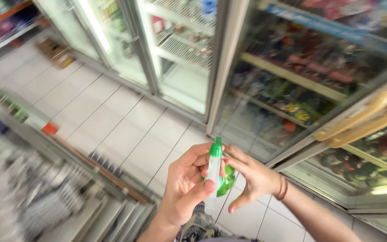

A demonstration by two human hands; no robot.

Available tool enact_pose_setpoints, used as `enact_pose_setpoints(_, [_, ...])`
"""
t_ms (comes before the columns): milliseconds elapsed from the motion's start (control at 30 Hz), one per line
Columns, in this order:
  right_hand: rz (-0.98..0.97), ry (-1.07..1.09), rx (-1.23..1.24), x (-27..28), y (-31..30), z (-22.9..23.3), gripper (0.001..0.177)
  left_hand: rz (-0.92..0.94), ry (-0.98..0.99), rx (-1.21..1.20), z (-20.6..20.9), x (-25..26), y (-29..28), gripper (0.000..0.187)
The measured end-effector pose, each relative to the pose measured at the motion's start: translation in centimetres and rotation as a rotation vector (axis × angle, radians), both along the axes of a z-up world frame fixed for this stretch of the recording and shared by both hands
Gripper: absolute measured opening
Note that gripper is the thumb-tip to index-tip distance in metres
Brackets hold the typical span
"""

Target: The person cleans the glass doors of commercial refrigerators in a store. They spray a cleaning solution from a green bottle onto the glass and wipe it down with a cloth. The person repeats this process on multiple refrigerator doors, moving from one unit to another.

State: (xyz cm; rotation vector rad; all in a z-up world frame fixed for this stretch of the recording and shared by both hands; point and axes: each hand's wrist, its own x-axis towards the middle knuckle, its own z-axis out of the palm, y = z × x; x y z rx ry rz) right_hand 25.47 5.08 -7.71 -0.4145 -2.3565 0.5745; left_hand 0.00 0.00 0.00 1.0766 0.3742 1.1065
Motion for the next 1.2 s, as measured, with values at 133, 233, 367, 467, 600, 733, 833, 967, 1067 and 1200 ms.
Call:
enact_pose_setpoints(133, [-0.216, 0.273, -0.066, 3.7, 1.0, -4.0, 0.146, -0.168, -0.146, 0.126, 2.1, 5.2, 6.0, 0.084])
enact_pose_setpoints(233, [-0.342, 0.521, -0.118, 5.7, 3.5, -6.3, 0.136, -0.365, -0.165, 0.169, 4.0, 8.5, 11.3, 0.091])
enact_pose_setpoints(367, [-0.436, 0.674, -0.300, 8.5, 7.7, -5.2, 0.126, -0.596, -0.119, 0.198, 7.0, 10.9, 20.1, 0.109])
enact_pose_setpoints(467, [-0.531, 0.741, -0.324, 8.9, 11.1, -2.0, 0.125, -0.628, -0.020, 0.209, 8.8, 12.4, 26.0, 0.119])
enact_pose_setpoints(600, [-0.637, 0.807, -0.233, 8.7, 16.2, 2.5, 0.119, -0.064, 0.108, 0.930, 10.4, 16.2, 31.5, 0.095])
enact_pose_setpoints(733, [-0.687, 0.581, 0.201, 9.7, 22.4, 6.0, 0.108, 0.090, 0.234, 1.042, 13.5, 18.7, 35.7, 0.082])
enact_pose_setpoints(833, [-0.683, 0.673, 0.216, 10.1, 26.7, 8.3, 0.106, 0.109, 0.214, 0.996, 17.0, 20.2, 37.8, 0.063])
enact_pose_setpoints(967, [-0.609, 0.813, 0.039, 11.0, 29.2, 12.2, 0.114, 0.256, 0.257, 1.048, 22.0, 22.1, 40.6, 0.046])
enact_pose_setpoints(1067, [-0.594, 0.880, -0.067, 12.2, 30.3, 15.4, 0.118, 0.348, 0.193, 1.136, 24.7, 24.0, 41.8, 0.033])
enact_pose_setpoints(1200, [-0.645, 0.850, 0.042, 14.1, 30.6, 18.0, 0.118, 0.384, 0.090, 1.229, 26.4, 26.3, 41.7, 0.034])
